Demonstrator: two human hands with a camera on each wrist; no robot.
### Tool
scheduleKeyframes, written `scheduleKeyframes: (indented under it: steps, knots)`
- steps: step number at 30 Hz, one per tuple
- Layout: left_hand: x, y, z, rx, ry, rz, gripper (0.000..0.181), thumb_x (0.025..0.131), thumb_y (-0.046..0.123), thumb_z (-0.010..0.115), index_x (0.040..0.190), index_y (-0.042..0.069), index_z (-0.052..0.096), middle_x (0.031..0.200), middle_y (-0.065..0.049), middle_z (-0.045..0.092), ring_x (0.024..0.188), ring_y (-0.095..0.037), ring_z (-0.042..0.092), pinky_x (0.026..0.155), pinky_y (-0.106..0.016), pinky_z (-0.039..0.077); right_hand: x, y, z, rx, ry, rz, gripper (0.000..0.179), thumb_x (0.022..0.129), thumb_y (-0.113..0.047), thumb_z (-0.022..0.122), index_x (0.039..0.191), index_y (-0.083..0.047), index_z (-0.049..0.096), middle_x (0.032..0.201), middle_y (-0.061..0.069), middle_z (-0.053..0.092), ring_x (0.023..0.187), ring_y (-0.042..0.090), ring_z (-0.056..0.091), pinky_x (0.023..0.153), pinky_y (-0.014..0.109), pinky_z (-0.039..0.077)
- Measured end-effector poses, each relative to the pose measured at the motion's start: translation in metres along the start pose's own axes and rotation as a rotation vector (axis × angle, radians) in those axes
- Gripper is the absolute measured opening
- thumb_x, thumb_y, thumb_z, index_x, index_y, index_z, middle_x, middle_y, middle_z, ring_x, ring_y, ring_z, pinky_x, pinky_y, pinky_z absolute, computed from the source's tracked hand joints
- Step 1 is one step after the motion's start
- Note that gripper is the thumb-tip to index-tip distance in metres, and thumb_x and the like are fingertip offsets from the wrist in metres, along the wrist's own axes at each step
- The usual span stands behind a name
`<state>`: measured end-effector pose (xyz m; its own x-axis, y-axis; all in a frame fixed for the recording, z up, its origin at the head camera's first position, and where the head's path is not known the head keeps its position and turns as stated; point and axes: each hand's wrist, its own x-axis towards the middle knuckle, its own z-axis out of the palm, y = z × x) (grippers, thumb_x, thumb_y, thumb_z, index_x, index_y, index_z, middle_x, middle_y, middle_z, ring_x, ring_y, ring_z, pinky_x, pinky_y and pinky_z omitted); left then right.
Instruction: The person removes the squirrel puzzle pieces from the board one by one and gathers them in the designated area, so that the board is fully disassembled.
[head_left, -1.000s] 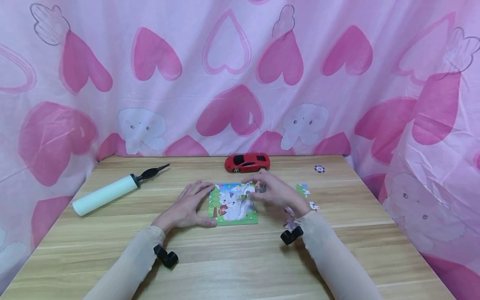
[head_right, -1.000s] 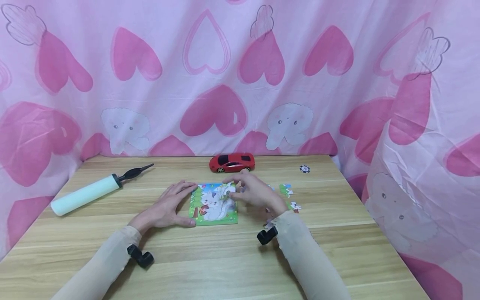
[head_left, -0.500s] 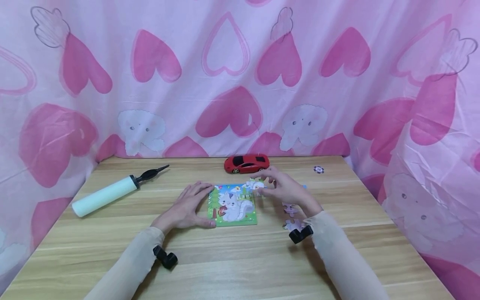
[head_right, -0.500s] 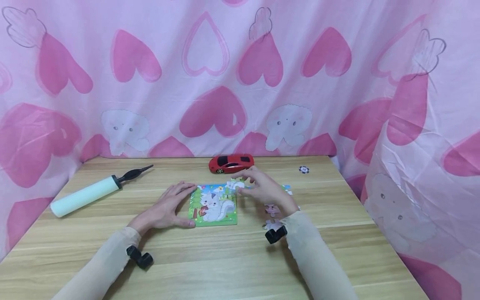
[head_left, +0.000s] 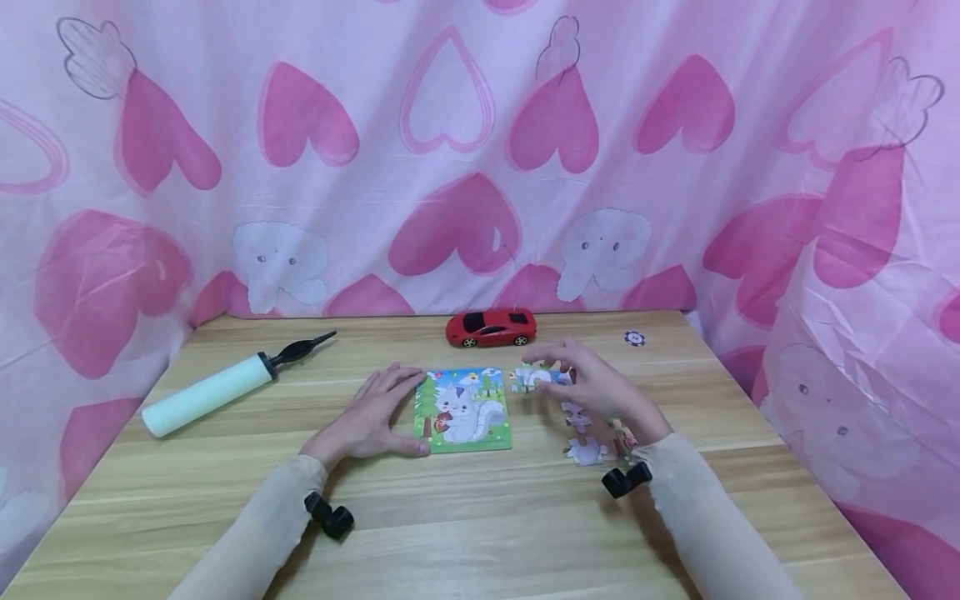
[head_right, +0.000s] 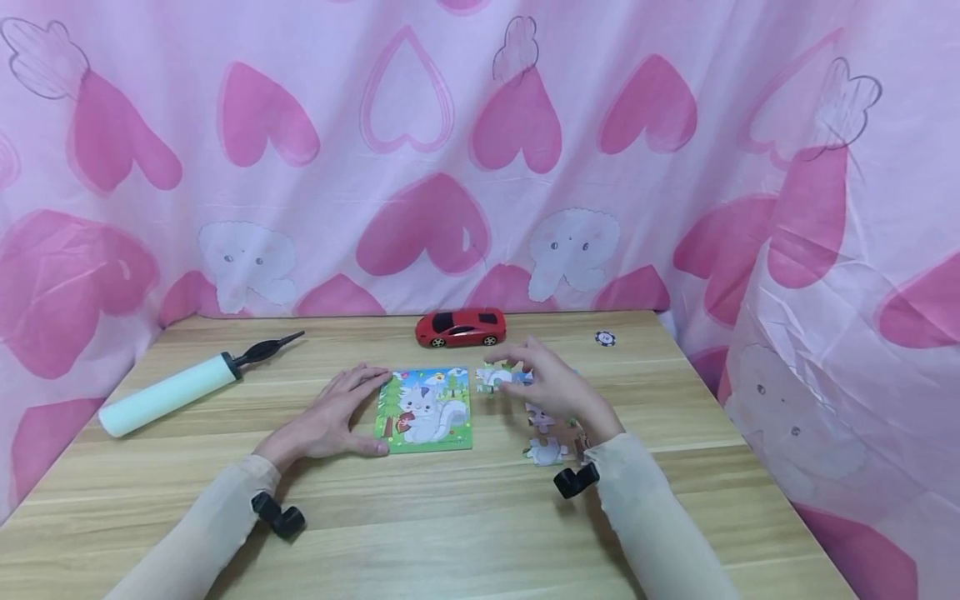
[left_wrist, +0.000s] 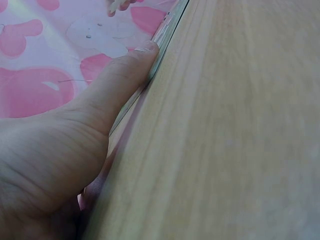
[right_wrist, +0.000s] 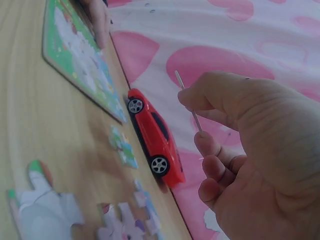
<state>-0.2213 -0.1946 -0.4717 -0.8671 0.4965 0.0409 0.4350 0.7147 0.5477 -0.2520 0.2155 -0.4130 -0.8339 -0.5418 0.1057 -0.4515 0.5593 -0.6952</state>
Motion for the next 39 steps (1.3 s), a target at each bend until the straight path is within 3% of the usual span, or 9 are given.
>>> scheduleKeyframes:
  steps: [11, 24, 39]
  knots:
    - [0.000, -0.002, 0.001, 0.011, 0.007, 0.006, 0.125, 0.079, 0.070, 0.092, 0.175, 0.012, 0.036, 0.181, -0.012, 0.032, 0.171, -0.046, 0.010, 0.139, -0.067, 0.002, -0.012, 0.013, 0.018, 0.043, -0.096, 0.107, 0.049, 0.103, -0.023, 0.083, 0.150, -0.031, 0.071, 0.127, 0.005, 0.059, 0.113, 0.030, 0.058, 0.093, 0.038, 0.055]
    - [0.000, -0.002, 0.000, 0.006, 0.010, 0.002, 0.125, 0.079, 0.071, 0.092, 0.175, 0.012, 0.036, 0.181, -0.011, 0.031, 0.172, -0.046, 0.009, 0.139, -0.067, 0.001, -0.007, 0.022, 0.027, -0.036, -0.148, 0.081, 0.050, 0.099, -0.023, 0.087, 0.145, -0.038, 0.075, 0.117, 0.000, 0.061, 0.105, 0.023, 0.053, 0.083, 0.035, 0.051]
    - [0.000, -0.002, 0.001, 0.008, 0.011, 0.007, 0.125, 0.079, 0.069, 0.093, 0.174, 0.011, 0.037, 0.181, -0.012, 0.032, 0.171, -0.047, 0.011, 0.139, -0.067, 0.001, -0.005, 0.015, 0.028, -0.073, -0.181, 0.116, 0.051, 0.100, -0.018, 0.086, 0.146, -0.036, 0.075, 0.117, -0.001, 0.061, 0.109, 0.024, 0.050, 0.086, 0.039, 0.050]
